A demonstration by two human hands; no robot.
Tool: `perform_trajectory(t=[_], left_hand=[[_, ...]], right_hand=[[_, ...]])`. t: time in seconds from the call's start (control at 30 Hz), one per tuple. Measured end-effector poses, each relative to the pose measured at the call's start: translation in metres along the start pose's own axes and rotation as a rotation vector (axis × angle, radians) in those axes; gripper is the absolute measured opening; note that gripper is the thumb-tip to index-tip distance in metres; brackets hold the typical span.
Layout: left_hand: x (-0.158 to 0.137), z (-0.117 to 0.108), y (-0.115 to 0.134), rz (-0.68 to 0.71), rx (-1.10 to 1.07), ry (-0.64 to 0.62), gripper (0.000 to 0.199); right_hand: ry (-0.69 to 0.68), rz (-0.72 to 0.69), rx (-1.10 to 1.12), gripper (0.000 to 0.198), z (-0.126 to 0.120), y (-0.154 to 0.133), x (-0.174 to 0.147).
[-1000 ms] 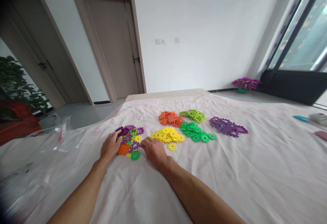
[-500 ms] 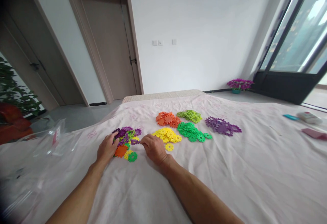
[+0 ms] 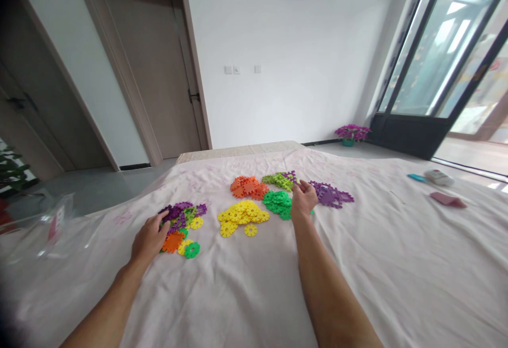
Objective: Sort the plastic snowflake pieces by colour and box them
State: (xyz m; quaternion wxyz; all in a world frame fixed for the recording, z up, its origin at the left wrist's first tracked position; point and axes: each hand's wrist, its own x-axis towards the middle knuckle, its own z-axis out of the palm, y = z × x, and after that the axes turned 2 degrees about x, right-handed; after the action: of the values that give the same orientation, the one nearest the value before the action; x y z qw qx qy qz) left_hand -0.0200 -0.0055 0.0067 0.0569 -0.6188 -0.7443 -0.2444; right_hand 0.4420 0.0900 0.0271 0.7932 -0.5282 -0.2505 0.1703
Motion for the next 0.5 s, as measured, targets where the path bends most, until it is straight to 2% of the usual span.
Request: perform_trajectory(t=[0.07, 0.17, 0.33, 0.5], left_hand=[[0.000, 0.001, -0.001, -0.004, 0.004, 0.004, 0.045], [0.000, 0.002, -0.002, 0.003, 0.007, 0.012, 0.045], [0.000, 0.004, -0.004, 0.004, 0.001, 0.013, 0.046], [0.001, 0.004, -0.004, -0.007, 0.000, -0.002, 0.046]], right_hand=[[0.117, 0.104, 0.069, 0.045, -0.012, 0.009, 0.016], [0.225, 0.152, 0.090, 0.041, -0.025, 0.016, 0.034], [0.320, 0.138, 0.035, 0.041, -0.038, 0.020, 0.056], [0.372, 0.071, -0.055, 0.044, -0.045, 0.022, 0.056]])
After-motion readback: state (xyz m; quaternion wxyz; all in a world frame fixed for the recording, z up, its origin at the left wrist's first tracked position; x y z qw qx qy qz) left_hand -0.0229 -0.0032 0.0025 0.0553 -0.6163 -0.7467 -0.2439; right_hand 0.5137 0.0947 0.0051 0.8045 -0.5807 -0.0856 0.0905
